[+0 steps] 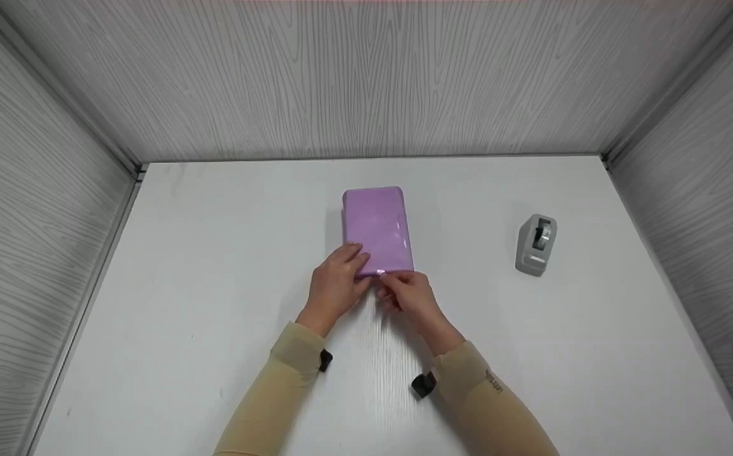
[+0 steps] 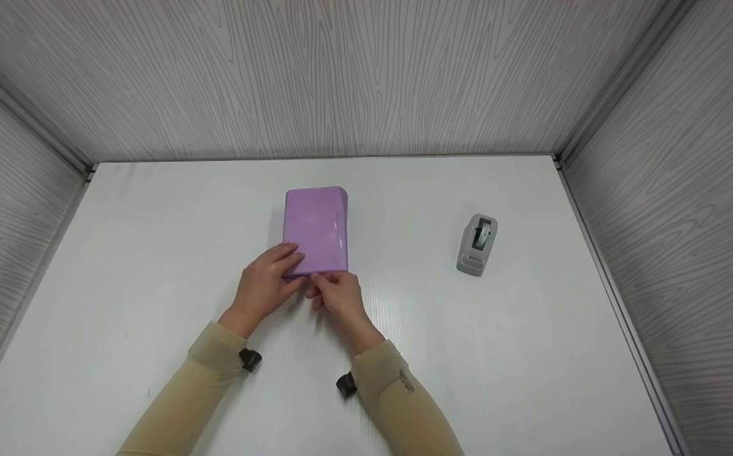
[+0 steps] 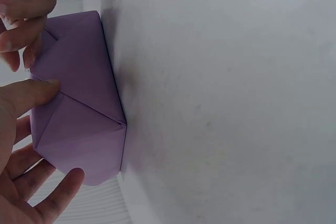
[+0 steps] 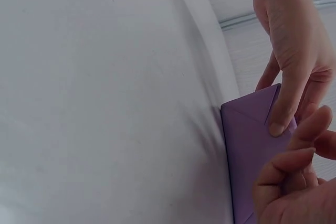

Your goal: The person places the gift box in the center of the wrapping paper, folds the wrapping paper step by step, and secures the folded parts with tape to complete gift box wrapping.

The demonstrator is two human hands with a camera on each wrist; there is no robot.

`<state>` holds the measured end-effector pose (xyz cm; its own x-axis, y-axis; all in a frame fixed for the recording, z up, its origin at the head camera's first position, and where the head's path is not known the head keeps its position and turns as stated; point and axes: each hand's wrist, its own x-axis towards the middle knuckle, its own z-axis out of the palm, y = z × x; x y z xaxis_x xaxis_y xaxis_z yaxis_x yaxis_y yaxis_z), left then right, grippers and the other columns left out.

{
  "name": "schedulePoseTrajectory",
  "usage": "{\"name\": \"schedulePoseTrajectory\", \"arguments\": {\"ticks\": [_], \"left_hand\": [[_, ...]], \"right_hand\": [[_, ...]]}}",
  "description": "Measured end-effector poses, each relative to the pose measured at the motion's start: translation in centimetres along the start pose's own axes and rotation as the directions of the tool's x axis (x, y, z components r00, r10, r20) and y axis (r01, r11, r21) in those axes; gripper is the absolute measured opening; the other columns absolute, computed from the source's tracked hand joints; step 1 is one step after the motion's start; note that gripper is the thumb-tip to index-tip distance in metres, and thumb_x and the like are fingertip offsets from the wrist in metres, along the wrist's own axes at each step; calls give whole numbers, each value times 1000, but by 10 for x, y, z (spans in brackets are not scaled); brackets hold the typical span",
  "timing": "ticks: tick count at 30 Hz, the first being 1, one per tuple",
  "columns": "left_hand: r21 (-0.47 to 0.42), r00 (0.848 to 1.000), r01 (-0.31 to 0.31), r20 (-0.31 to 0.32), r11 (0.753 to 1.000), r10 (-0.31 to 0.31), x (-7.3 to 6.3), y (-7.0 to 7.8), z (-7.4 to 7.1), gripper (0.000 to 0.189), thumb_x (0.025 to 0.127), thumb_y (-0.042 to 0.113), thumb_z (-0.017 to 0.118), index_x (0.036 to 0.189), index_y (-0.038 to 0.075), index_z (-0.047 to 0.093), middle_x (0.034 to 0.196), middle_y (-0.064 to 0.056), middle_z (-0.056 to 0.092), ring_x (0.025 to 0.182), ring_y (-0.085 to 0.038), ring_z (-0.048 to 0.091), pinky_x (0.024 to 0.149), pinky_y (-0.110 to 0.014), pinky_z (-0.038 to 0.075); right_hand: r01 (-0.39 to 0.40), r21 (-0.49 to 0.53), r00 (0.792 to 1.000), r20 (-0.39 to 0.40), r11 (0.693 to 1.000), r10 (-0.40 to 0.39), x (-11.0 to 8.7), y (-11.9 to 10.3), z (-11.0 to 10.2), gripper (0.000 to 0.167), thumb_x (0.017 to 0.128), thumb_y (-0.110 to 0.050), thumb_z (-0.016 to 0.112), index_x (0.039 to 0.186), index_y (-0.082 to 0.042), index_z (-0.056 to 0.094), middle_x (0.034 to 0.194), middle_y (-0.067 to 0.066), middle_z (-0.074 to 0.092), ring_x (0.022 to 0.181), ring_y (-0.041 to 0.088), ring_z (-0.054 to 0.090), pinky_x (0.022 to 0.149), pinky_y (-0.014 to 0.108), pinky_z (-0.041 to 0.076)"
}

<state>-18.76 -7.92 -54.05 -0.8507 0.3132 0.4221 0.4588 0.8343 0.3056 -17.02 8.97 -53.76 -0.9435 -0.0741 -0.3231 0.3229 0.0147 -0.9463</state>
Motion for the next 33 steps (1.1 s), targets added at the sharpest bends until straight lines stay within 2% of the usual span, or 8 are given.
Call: {"name": "schedulePoseTrajectory", "arguments": {"ticks": [5, 11, 17, 22, 33], "left_hand": [[0, 1000, 0, -6, 1000, 0, 0, 0, 1, 40, 79, 21, 82, 115, 7, 72, 127, -10, 63, 123, -27, 55, 95, -40, 49], [6, 1000, 2, 1, 1000, -2, 0, 0, 1, 39, 80, 21, 82, 115, 8, 72, 127, -10, 63, 123, -26, 55, 97, -38, 48], [5, 1000, 18, 9, 1000, -18, 0, 2, 0, 40, 80, 22, 82, 116, 7, 72, 129, -10, 63, 124, -26, 55, 98, -39, 47], [3, 1000, 6, -11, 1000, -6, 0, 1, 1, 41, 79, 22, 82, 116, 6, 72, 127, -11, 63, 123, -26, 55, 97, -39, 48], [-3, 1000, -2, -23, 1000, 2, -1, 0, 2, 40, 78, 20, 83, 114, 6, 73, 126, -11, 64, 122, -27, 56, 96, -38, 48]], "right_hand": [[6, -35, 998, -56, 999, -8, 1, -1, 4, 22, 94, -15, 65, 82, 4, 70, 62, 5, 63, 51, 11, 51, 47, 24, 41], [3, -82, 997, -75, 997, -9, 0, -2, 5, 23, 94, -13, 65, 79, 4, 69, 59, 4, 61, 50, 10, 51, 46, 22, 41], [-18, -76, 998, -64, 997, 13, -5, -7, 5, 26, 93, -14, 66, 79, 7, 68, 58, 3, 60, 48, 9, 50, 46, 22, 40], [-25, -93, 997, -69, 995, 18, -5, -7, 5, 25, 93, -13, 65, 79, 7, 68, 58, 4, 61, 47, 9, 50, 44, 22, 39], [-21, -139, 998, -60, 990, 13, 0, 3, 4, 23, 90, -10, 65, 80, 10, 68, 60, 4, 61, 48, 11, 51, 44, 22, 40]]}}
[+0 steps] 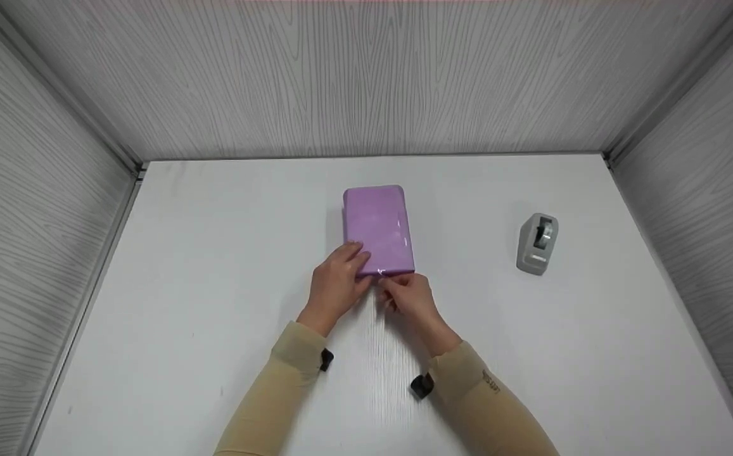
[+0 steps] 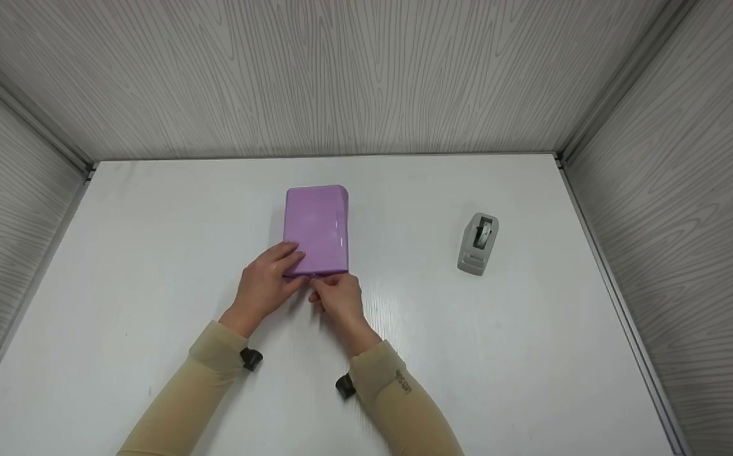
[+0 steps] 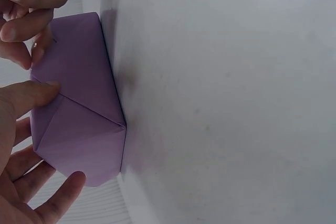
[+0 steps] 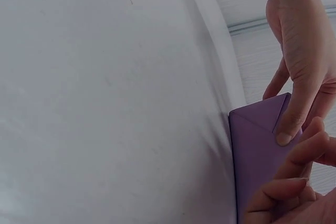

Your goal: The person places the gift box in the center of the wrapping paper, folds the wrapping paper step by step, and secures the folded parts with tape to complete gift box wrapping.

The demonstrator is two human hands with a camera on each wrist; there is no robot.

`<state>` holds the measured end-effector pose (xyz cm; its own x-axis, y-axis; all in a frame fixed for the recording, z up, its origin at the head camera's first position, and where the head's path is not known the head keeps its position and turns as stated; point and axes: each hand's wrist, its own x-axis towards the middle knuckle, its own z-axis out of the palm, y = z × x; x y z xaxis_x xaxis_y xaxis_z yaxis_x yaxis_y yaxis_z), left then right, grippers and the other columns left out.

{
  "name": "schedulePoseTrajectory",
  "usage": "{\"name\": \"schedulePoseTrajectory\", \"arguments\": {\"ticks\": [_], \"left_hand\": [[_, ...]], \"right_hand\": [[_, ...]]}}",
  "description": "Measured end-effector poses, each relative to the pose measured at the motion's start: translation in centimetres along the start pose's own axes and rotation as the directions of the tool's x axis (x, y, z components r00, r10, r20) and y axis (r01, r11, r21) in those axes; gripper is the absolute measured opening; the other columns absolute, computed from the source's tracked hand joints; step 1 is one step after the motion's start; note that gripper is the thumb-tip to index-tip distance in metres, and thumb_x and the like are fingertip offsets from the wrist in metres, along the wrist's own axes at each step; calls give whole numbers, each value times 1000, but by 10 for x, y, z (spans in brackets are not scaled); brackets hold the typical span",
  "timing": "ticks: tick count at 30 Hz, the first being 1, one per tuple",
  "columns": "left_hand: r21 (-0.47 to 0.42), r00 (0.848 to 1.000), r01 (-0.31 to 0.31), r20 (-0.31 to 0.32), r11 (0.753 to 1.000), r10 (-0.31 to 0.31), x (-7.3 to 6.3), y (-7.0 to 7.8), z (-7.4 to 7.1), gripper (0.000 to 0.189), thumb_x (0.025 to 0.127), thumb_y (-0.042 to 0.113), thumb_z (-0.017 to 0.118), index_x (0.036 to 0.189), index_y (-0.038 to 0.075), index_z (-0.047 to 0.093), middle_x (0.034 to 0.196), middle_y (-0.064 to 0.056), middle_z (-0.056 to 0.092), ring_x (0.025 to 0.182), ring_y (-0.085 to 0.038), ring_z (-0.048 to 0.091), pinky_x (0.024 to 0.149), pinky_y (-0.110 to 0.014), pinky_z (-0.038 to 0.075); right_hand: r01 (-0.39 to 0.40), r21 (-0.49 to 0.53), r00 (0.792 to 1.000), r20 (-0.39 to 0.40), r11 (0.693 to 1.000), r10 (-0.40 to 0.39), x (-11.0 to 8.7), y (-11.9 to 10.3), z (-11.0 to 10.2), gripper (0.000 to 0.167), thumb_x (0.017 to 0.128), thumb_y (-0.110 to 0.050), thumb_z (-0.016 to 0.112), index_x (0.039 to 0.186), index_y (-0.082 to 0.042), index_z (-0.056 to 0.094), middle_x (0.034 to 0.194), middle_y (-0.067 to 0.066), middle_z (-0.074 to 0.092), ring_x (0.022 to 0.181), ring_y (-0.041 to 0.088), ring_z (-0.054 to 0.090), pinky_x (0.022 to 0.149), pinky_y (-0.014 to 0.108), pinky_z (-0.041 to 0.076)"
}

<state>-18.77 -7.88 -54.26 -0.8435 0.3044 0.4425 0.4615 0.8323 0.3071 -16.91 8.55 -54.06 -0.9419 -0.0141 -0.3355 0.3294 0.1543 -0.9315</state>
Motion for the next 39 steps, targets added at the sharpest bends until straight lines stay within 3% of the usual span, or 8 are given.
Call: {"name": "schedulePoseTrajectory", "arguments": {"ticks": [9, 23, 31, 39], "left_hand": [[16, 1000, -10, -4, 1000, 10, 0, 0, 1, 41, 78, 23, 82, 114, 7, 73, 126, -10, 64, 122, -25, 56, 95, -38, 49], [4, 1000, 15, 24, 1000, -15, 0, 2, -1, 41, 79, 23, 82, 116, 7, 72, 128, -10, 63, 124, -26, 54, 95, -39, 49], [12, 1000, 10, 21, 1000, -10, 0, 2, -1, 42, 79, 24, 82, 116, 7, 72, 129, -10, 63, 124, -26, 55, 96, -39, 48], [13, 1000, -9, -6, 1000, 9, 0, 1, 0, 39, 79, 23, 82, 114, 7, 73, 126, -10, 64, 122, -26, 56, 94, -39, 50]], "right_hand": [[23, -1, 1000, 6, 1000, -23, -1, 2, 0, 23, 91, -11, 64, 84, 11, 67, 60, 4, 62, 50, 11, 52, 44, 21, 39], [-122, 172, 991, 71, 978, 111, -9, -9, -4, 26, 93, -15, 63, 92, 11, 65, 58, 1, 58, 45, 9, 46, 45, 25, 36], [-115, 120, 993, 42, 986, 111, -6, -4, -1, 23, 91, -14, 63, 80, 7, 66, 56, 1, 58, 43, 8, 45, 43, 23, 35], [-85, 124, 996, 12, 989, 84, -3, 0, 2, 23, 91, -10, 61, 86, 12, 64, 58, 2, 59, 44, 8, 44, 41, 22, 34]]}}
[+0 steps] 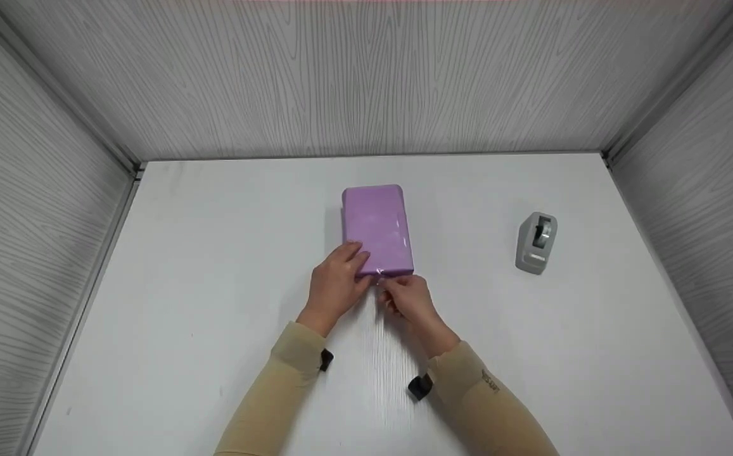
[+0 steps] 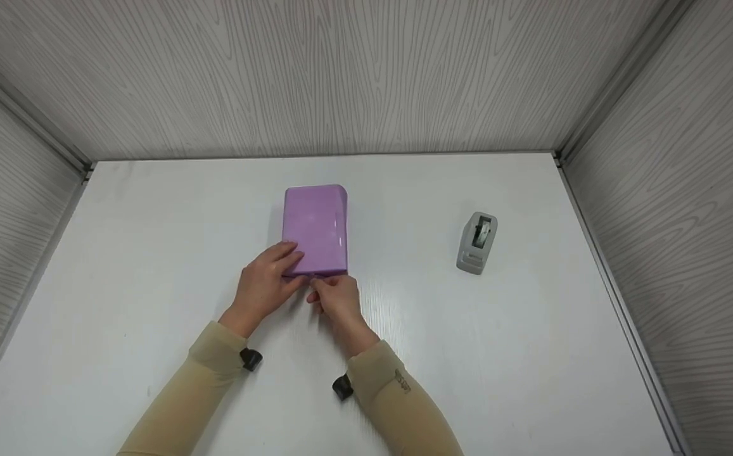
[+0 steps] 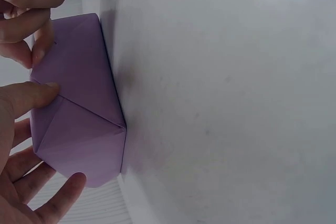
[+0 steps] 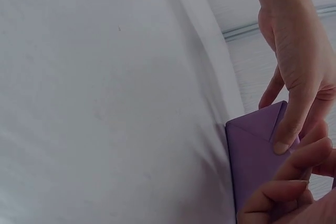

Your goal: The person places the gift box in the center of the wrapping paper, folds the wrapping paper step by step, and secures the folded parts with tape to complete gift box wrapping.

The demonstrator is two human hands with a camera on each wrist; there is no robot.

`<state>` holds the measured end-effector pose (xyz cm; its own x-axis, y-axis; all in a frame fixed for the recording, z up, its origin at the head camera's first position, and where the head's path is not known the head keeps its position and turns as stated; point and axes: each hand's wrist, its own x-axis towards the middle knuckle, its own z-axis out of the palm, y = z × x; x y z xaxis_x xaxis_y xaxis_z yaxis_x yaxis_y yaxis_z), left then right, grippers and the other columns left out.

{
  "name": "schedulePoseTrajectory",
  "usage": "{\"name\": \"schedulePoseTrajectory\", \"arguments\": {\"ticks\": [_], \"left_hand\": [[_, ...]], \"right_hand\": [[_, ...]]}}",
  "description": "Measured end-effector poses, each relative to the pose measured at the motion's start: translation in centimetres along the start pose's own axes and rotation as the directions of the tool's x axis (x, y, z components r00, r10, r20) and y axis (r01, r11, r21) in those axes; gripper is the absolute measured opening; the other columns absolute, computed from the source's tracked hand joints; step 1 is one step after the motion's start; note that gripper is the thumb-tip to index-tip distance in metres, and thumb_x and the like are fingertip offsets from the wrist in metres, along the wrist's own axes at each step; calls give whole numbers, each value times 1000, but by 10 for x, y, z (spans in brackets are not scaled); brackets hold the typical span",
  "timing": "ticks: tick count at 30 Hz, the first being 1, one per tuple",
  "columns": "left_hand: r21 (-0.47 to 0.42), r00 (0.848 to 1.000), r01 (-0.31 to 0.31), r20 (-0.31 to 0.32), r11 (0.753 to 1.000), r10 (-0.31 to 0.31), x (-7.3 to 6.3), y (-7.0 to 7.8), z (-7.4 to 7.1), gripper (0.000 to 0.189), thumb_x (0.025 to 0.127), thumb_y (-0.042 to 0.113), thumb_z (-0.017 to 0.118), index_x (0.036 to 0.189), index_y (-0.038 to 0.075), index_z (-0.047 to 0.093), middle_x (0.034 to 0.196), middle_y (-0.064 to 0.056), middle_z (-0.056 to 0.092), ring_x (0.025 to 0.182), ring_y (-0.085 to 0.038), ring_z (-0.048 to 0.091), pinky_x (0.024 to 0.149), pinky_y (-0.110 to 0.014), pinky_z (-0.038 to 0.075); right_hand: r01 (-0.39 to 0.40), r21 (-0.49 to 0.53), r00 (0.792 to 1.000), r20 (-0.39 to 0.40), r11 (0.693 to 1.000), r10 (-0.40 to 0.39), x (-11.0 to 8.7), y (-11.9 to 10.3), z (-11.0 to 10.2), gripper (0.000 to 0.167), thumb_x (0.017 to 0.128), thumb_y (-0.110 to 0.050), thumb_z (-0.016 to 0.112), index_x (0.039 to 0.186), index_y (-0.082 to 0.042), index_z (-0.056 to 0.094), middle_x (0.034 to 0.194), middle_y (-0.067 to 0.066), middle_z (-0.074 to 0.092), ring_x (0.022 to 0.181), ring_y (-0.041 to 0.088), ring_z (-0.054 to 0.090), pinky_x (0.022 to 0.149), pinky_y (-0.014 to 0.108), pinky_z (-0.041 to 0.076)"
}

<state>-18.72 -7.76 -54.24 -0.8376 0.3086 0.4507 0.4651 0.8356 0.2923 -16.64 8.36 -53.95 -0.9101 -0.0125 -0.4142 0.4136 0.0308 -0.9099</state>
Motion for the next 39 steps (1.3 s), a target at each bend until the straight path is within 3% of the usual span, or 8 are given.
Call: {"name": "schedulePoseTrajectory", "arguments": {"ticks": [16, 26, 39], "left_hand": [[-4, 1000, -2, 7, 1000, 2, 1, 0, -2, 40, 79, 23, 82, 114, 6, 72, 126, -11, 63, 121, -28, 56, 96, -39, 48], [-12, 1000, 6, 22, 1000, -6, 1, -1, -1, 40, 79, 21, 82, 115, 6, 72, 127, -11, 63, 122, -27, 56, 94, -40, 49], [-18, 1000, -1, 5, 1000, 1, 0, -1, -1, 40, 78, 21, 82, 114, 6, 72, 126, -11, 63, 122, -27, 56, 95, -40, 49]], "right_hand": [[0, -97, 996, -85, 995, -8, 6, -2, 3, 20, 90, -16, 66, 78, 0, 67, 63, 5, 62, 52, 12, 50, 45, 26, 39], [35, -132, 998, -49, 991, -42, 7, 2, 2, 25, 92, -20, 64, 81, 2, 70, 61, 4, 65, 50, 12, 54, 44, 23, 40], [-34, -150, 999, -6, 988, 34, 13, 8, -2, 21, 92, -17, 60, 82, -2, 69, 62, 3, 66, 47, 9, 52, 42, 23, 36]]}}
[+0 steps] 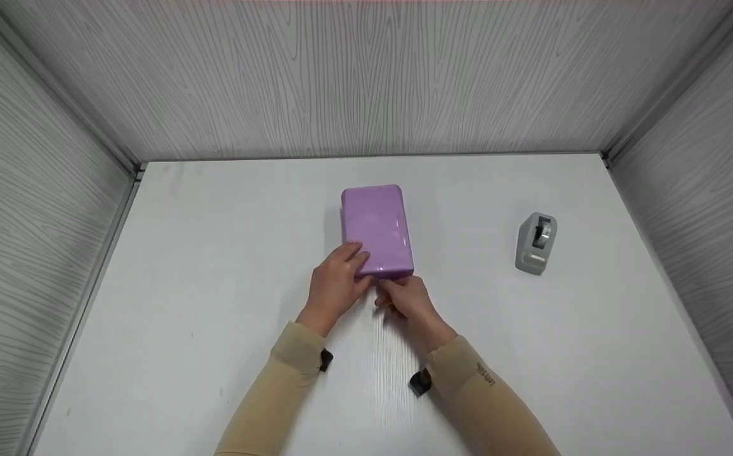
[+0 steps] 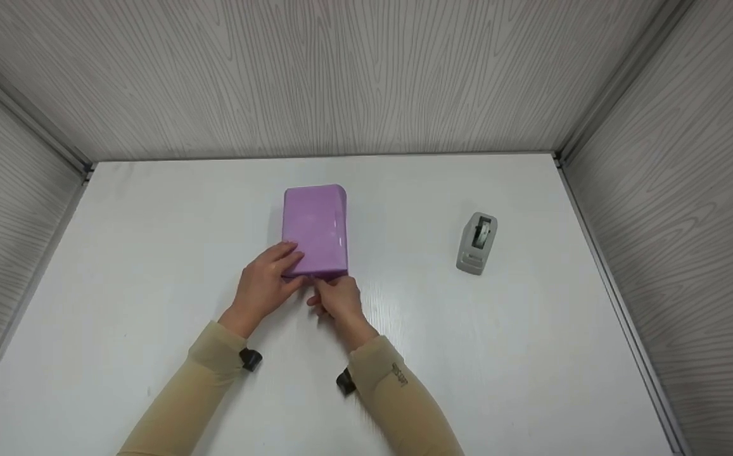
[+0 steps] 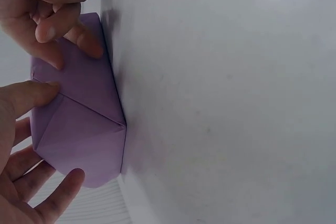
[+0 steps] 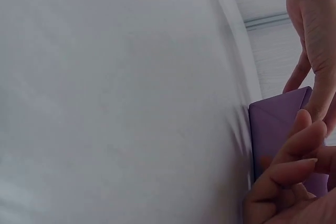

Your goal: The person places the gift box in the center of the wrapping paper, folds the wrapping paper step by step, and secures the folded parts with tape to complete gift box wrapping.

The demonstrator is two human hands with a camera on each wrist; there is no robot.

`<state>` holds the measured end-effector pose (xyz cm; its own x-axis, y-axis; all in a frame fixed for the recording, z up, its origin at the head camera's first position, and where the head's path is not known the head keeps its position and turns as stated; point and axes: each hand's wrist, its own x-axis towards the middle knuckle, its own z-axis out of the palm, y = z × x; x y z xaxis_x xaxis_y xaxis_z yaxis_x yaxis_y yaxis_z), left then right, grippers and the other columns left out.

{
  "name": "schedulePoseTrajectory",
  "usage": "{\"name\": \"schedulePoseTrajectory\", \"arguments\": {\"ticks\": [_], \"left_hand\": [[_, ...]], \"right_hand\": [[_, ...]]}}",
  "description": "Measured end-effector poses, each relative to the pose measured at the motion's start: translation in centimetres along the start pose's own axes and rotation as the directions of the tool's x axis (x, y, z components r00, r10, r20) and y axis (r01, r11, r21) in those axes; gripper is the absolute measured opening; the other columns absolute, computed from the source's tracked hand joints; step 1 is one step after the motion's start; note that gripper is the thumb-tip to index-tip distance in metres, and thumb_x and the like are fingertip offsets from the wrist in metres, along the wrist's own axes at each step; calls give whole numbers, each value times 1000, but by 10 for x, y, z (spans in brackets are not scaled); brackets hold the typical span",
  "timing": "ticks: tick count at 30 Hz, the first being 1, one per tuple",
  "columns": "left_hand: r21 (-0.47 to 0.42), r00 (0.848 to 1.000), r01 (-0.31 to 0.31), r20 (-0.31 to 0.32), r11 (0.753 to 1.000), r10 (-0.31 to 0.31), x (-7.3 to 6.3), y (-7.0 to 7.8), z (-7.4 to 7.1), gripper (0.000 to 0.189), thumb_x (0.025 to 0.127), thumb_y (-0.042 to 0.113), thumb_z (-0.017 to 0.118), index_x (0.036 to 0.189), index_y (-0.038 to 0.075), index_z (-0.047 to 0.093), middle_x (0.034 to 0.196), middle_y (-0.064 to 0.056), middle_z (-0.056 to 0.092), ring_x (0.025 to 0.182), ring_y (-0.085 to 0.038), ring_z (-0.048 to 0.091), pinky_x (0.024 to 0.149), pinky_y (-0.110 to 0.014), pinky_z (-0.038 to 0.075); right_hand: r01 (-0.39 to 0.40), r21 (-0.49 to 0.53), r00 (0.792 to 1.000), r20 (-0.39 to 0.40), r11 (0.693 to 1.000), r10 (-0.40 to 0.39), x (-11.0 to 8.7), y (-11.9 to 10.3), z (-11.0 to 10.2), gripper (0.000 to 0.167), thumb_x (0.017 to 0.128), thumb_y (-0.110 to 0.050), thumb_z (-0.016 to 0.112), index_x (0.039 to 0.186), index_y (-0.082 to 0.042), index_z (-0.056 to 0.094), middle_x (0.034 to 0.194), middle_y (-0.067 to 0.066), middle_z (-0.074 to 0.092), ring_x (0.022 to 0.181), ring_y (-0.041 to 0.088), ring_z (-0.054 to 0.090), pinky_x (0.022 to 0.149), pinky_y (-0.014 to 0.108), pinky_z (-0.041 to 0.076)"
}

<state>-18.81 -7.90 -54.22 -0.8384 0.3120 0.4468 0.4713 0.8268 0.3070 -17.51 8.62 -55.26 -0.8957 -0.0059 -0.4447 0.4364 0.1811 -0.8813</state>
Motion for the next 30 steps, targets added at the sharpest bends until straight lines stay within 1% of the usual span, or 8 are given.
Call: {"name": "schedulePoseTrajectory", "arguments": {"ticks": [6, 11, 14, 16, 19, 23, 26, 30], "left_hand": [[-24, 999, 22, 35, 999, -21, -3, -2, -2, 44, 79, 21, 83, 119, 7, 70, 131, -10, 60, 126, -27, 53, 96, -39, 48], [-125, 987, 65, 157, 990, -45, -5, -4, -8, 48, 86, 22, 77, 129, 6, 63, 141, -10, 52, 135, -26, 42, 104, -40, 42], [-243, 974, 123, 214, 962, -71, -4, -7, -12, 44, 93, 20, 69, 132, 4, 60, 146, -10, 48, 139, -26, 38, 110, -39, 35], [-329, 970, 167, 225, 929, -94, -2, -8, -13, 40, 97, 18, 64, 133, 2, 59, 147, -10, 46, 139, -26, 37, 111, -37, 31], [-428, 972, 206, 192, 880, -134, 0, -10, -13, 34, 99, 13, 60, 131, 0, 59, 147, -11, 45, 137, -27, 40, 112, -35, 31], [-447, 967, 253, 130, 858, -218, 3, -11, -10, 33, 97, 10, 60, 128, 0, 59, 142, -16, 47, 131, -30, 46, 109, -38, 35], [-429, 936, 352, 152, 832, -318, 6, -12, -8, 39, 97, 14, 60, 133, 0, 55, 137, -18, 47, 124, -31, 50, 102, -40, 43], [-430, 871, 491, 281, 758, -404, 9, -13, -7, 49, 101, 21, 55, 142, -2, 44, 135, -20, 51, 116, -29, 56, 93, -39, 49]], "right_hand": [[-11, -66, 1000, 18, 998, 12, -2, 1, -21, 19, 88, -14, 63, 76, -2, 70, 64, 4, 65, 51, 10, 53, 44, 24, 38], [0, -91, 999, -37, 996, -3, -3, 0, -48, 16, 91, -15, 62, 94, -1, 70, 79, 8, 66, 62, 15, 57, 51, 25, 44], [25, -96, 996, -79, 995, -32, -1, -6, -61, 22, 95, -18, 60, 105, 0, 67, 89, 12, 67, 70, 19, 60, 57, 28, 49], [55, -99, 993, -96, 994, -65, 1, -11, -67, 24, 97, -19, 59, 109, 1, 65, 94, 15, 66, 75, 22, 62, 63, 32, 53], [106, -97, 989, -96, 990, -115, 6, -18, -70, 27, 98, -20, 59, 114, 0, 64, 103, 16, 64, 87, 29, 65, 72, 39, 56], [172, -120, 982, -53, 978, -179, 15, -24, -69, 37, 98, -21, 58, 127, 2, 59, 115, 18, 60, 99, 33, 65, 81, 42, 56], [207, -149, 977, -9, 967, -211, 21, -28, -68, 46, 99, -23, 59, 137, 2, 52, 121, 19, 59, 101, 32, 64, 83, 40, 55], [223, -171, 975, 45, 960, -219, 26, -33, -65, 52, 98, -23, 61, 142, 0, 47, 125, 20, 59, 99, 30, 66, 82, 39, 55]]}}
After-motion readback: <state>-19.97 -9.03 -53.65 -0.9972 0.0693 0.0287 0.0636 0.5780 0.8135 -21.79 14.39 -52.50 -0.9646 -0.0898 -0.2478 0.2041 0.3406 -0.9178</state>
